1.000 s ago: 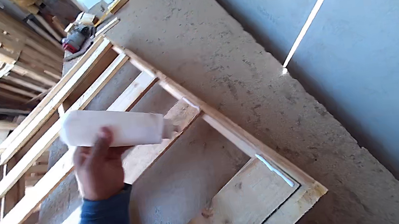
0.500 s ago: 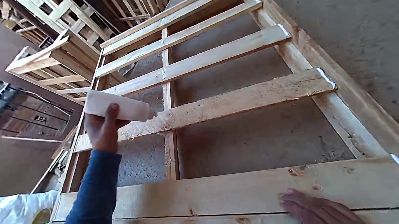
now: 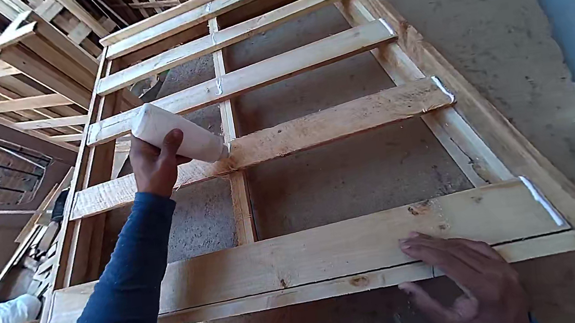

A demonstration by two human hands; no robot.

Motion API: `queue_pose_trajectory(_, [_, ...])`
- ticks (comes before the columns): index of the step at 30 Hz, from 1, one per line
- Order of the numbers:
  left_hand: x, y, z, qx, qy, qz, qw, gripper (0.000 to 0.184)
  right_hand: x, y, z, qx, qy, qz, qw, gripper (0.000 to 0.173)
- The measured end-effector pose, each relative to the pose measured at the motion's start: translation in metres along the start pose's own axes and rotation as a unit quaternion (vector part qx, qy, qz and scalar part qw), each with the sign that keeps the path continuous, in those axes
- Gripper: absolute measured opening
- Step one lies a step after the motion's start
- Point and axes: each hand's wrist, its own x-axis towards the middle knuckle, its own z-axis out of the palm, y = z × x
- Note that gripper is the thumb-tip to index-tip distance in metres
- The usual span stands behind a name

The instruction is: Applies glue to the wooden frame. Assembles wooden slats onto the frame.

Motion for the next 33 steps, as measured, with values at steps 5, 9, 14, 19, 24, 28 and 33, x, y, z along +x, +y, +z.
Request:
queue_pose_trajectory(5, [0.008, -0.005, 0.002, 0.012, 0.022, 0.017, 1.0, 0.053, -0.001, 0.001, 0.001, -0.006, 0.001, -0.002, 1.0, 0.052])
queue_pose_trajectory(9, [0.026, -0.012, 0.008, 0.008, 0.024, 0.013, 1.0, 0.053, -0.002, 0.002, 0.0, -0.011, -0.001, -0.001, 1.0, 0.052])
queue_pose_trajectory(14, [-0.003, 0.002, -0.004, 0.01, -0.027, 0.013, 1.0, 0.049, -0.004, 0.0, 0.001, -0.014, 0.006, 0.005, 1.0, 0.051])
queue_pose_trajectory(19, [-0.004, -0.005, -0.004, 0.014, -0.012, 0.035, 0.999, 0.056, -0.004, -0.003, -0.001, -0.017, 0.002, 0.005, 1.0, 0.053])
queue_pose_trajectory(24, [-0.052, 0.033, -0.021, -0.006, -0.046, 0.001, 0.999, 0.049, -0.004, -0.004, -0.004, -0.012, -0.002, 0.008, 1.0, 0.053])
queue_pose_trajectory(28, [-0.119, 0.058, -0.042, -0.037, -0.047, 0.031, 0.998, 0.038, 0.002, -0.012, -0.012, -0.002, -0.02, 0.018, 1.0, 0.057])
queue_pose_trajectory(33, [-0.172, 0.044, -0.046, -0.003, -0.035, 0.06, 0.998, 0.048, 0.007, -0.011, -0.013, -0.002, -0.033, 0.012, 0.999, 0.061])
